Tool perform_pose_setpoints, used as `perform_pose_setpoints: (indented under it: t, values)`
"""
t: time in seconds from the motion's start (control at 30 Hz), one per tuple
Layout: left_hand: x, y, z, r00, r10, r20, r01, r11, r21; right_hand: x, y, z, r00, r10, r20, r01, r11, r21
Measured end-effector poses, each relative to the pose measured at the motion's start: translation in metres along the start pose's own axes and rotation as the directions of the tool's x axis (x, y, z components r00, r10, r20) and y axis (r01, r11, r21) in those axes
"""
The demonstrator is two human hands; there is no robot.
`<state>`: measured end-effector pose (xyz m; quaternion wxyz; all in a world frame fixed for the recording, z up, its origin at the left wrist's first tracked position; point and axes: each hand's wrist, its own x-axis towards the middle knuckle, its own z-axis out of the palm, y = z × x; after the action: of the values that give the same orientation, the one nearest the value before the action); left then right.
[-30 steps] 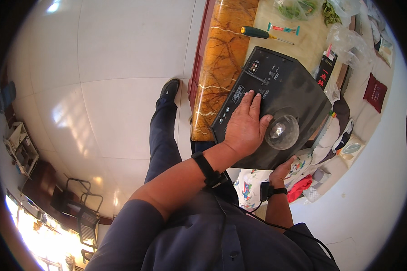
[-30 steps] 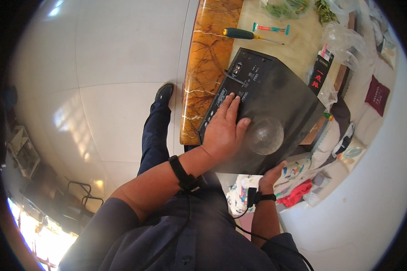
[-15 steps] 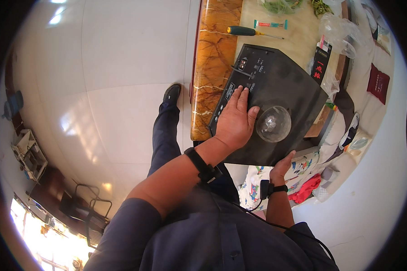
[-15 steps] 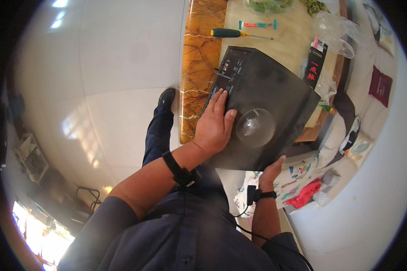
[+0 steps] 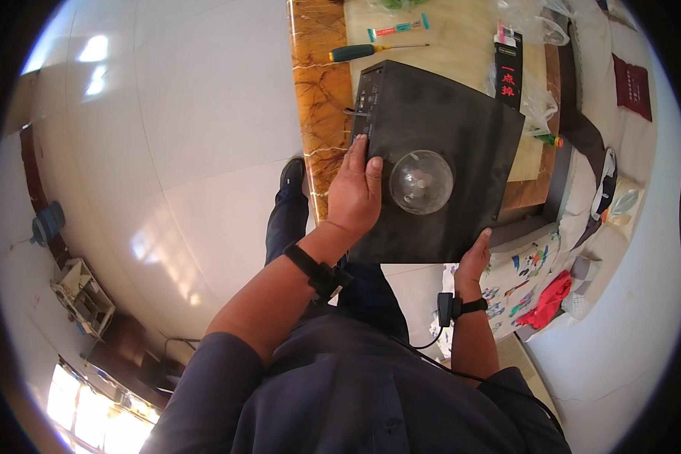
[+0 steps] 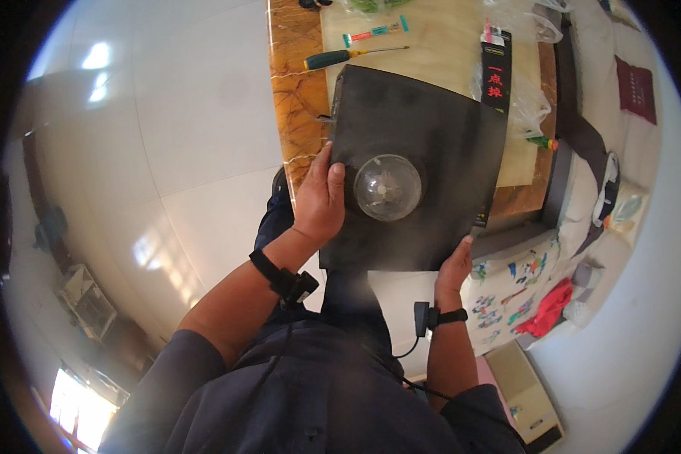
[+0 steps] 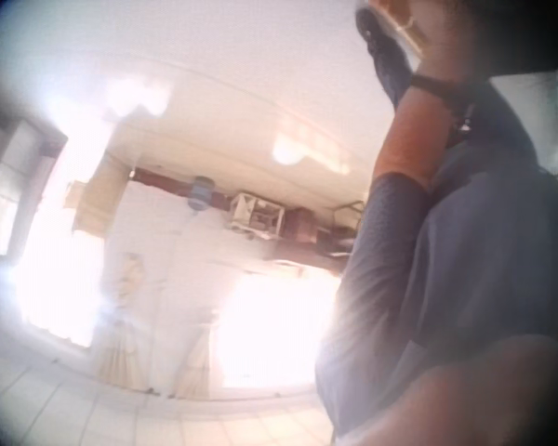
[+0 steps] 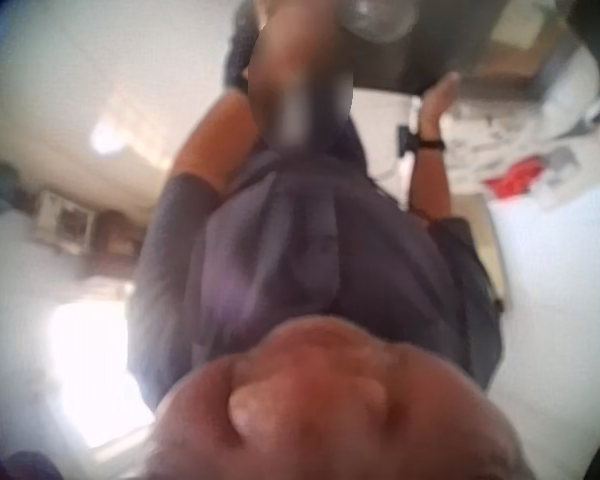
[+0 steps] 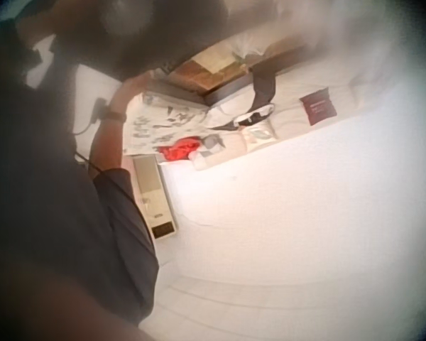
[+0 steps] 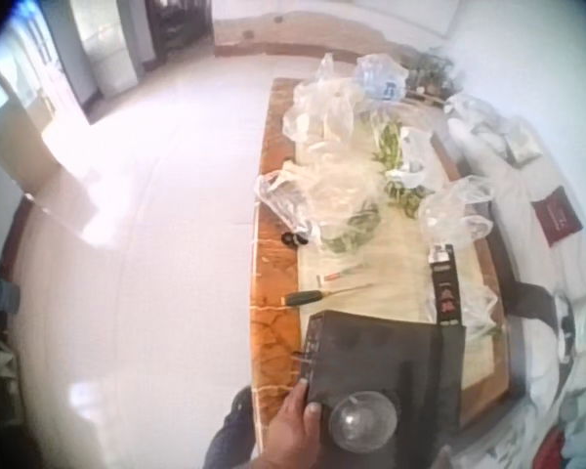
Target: The person uses a screwdriver to remove screws from the back panel of a black electronic device on a workbench. They then lift the device, walk to another room, and place it on a table before returning to the workbench.
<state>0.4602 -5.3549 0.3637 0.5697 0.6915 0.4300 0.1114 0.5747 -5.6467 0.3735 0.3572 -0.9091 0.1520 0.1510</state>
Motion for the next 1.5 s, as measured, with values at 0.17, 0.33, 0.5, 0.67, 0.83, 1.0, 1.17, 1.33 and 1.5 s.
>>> perform_pose_setpoints:
  t: [0.17,0.33,0.5,0.67,0.83,1.0,1.17,1.33,1.5]
  values:
    - [0.001,0.003,-0.002,1.000,0.023,-0.007,-0.023,1.000,0.012,-0.001,-0.001,0.002,0.999,-0.034,0.012,0.033,0.999,0.040]
    - [0.001,0.004,-0.003,1.000,0.002,0.009,-0.002,1.000,0.013,-0.001,0.001,0.002,1.000,-0.022,-0.012,0.022,0.998,0.052]
    - [0.001,0.004,-0.002,1.000,-0.009,0.011,0.009,1.000,-0.015,-0.001,0.000,0.003,1.000,-0.011,0.007,0.011,1.000,0.027]
    - [0.000,0.002,-0.001,1.000,0.000,-0.011,0.000,1.000,-0.022,0.002,0.003,0.006,0.999,-0.037,-0.039,0.036,0.999,-0.025]
    - [0.001,0.003,-0.001,1.000,-0.014,-0.009,0.014,1.000,-0.007,0.004,0.003,0.007,0.997,-0.051,-0.065,0.047,0.997,-0.060]
    - [-0.005,-0.011,-0.017,0.999,0.044,0.026,-0.040,0.992,-0.124,0.004,-0.001,0.005,0.999,-0.017,-0.043,0.017,1.000,-0.014]
    - [-0.026,-0.051,-0.043,0.997,-0.009,0.083,0.028,0.973,-0.227,0.006,0.002,0.005,0.995,-0.038,-0.097,0.038,0.999,0.004]
    - [-0.038,-0.097,-0.058,0.988,-0.099,0.121,0.122,0.973,-0.195,0.010,0.003,0.001,0.998,0.035,-0.049,-0.027,0.988,0.151]
    - [-0.041,-0.118,-0.061,0.982,-0.131,0.135,0.153,0.974,-0.166,0.013,0.004,-0.003,0.997,0.069,0.026,-0.073,0.962,0.264]
